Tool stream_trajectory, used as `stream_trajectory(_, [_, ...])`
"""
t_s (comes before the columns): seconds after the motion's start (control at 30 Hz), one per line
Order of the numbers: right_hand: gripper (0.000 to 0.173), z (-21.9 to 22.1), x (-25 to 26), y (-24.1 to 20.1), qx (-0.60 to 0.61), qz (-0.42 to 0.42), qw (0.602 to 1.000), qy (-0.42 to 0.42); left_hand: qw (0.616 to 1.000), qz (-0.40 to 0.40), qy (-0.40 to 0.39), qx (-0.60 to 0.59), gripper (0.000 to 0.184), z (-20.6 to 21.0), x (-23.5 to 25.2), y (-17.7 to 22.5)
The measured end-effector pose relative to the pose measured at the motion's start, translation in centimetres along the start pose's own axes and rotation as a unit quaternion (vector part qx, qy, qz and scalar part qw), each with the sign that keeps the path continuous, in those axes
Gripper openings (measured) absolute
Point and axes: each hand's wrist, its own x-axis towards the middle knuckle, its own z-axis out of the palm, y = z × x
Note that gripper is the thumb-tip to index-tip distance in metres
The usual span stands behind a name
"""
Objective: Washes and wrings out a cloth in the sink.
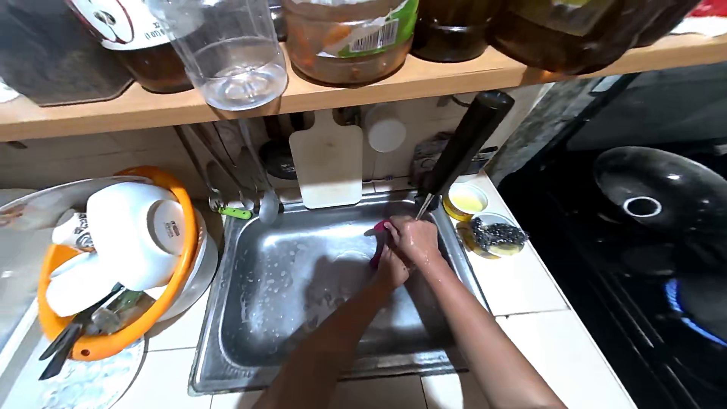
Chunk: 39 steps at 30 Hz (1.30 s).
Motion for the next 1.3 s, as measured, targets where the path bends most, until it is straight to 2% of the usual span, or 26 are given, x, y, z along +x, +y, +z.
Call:
stream_trajectory(0.03, [0.034, 0.7, 0.1, 0.3, 0.017, -0.012, 1.0, 0.018, 1.0, -0.015, 0.007, 0.001, 0.052, 0.6, 0.3, -0.5])
stream_trajectory(0.1, [0.037, 1.9, 0.0, 0.7, 0.059, -0.03, 0.997, 0.027, 0.994, -0.101, -0.008, -0.047, 0.059, 0.5, 1.2, -1.2])
stream_trajectory(0.17, [0.04, 2.5, -0.2, 1.0, 0.098, -0.035, 0.995, -0.009, 0.982, -0.171, -0.013, -0.077, 0.053, -0.6, 2.6, -2.6])
stream_trajectory(0.23, [0.038, 3.0, -0.5, 1.4, 0.133, -0.03, 0.989, -0.063, 0.982, -0.171, -0.074, 0.009, 0.045, -1.4, 4.6, -6.0])
stream_trajectory(0.3, [0.035, 4.0, -0.7, 2.1, 0.151, -0.037, 0.983, -0.095, 0.969, -0.144, -0.158, 0.124, 0.051, -3.0, 6.3, -9.1])
stream_trajectory(0.33, [0.034, 4.5, -0.8, 2.4, 0.159, -0.041, 0.98, -0.111, 0.965, -0.133, -0.168, 0.149, 0.05, -3.7, 6.7, -10.4])
stream_trajectory(0.5, [0.033, 6.6, -0.8, 2.8, 0.199, -0.058, 0.961, -0.184, 0.969, -0.147, -0.1, 0.169, 0.045, -6.8, 4.9, -15.5])
stream_trajectory(0.63, [0.033, 7.4, -1.0, 2.4, 0.232, -0.051, 0.952, -0.194, 0.964, -0.153, -0.005, 0.219, 0.059, -8.8, 3.0, -19.5])
stream_trajectory(0.73, [0.034, 7.6, -1.2, 2.4, 0.247, -0.031, 0.945, -0.211, 0.942, -0.235, -0.056, 0.233, 0.075, -11.3, 2.4, -20.4])
stream_trajectory(0.87, [0.034, 7.6, -1.4, 2.2, 0.256, -0.022, 0.944, -0.207, 0.943, -0.263, 0.003, 0.206, 0.078, -13.4, 0.4, -22.0])
stream_trajectory(0.97, [0.034, 8.3, -1.7, 2.5, 0.263, -0.016, 0.94, -0.215, 0.92, -0.32, 0.011, 0.227, 0.078, -15.6, -0.8, -22.5])
stream_trajectory(1.1, [0.034, 8.8, -1.9, 2.5, 0.271, -0.002, 0.934, -0.233, 0.893, -0.357, 0.095, 0.256, 0.073, -17.1, -2.7, -23.8])
stream_trajectory(1.17, [0.034, 8.8, -1.8, 2.1, 0.271, -0.001, 0.933, -0.236, 0.876, -0.391, 0.089, 0.268, 0.075, -18.5, -2.8, -23.7])
stream_trajectory(1.3, [0.034, 9.5, -1.7, 1.5, 0.281, -0.01, 0.93, -0.235, 0.845, -0.441, 0.037, 0.3, 0.096, -21.0, -1.3, -24.6])
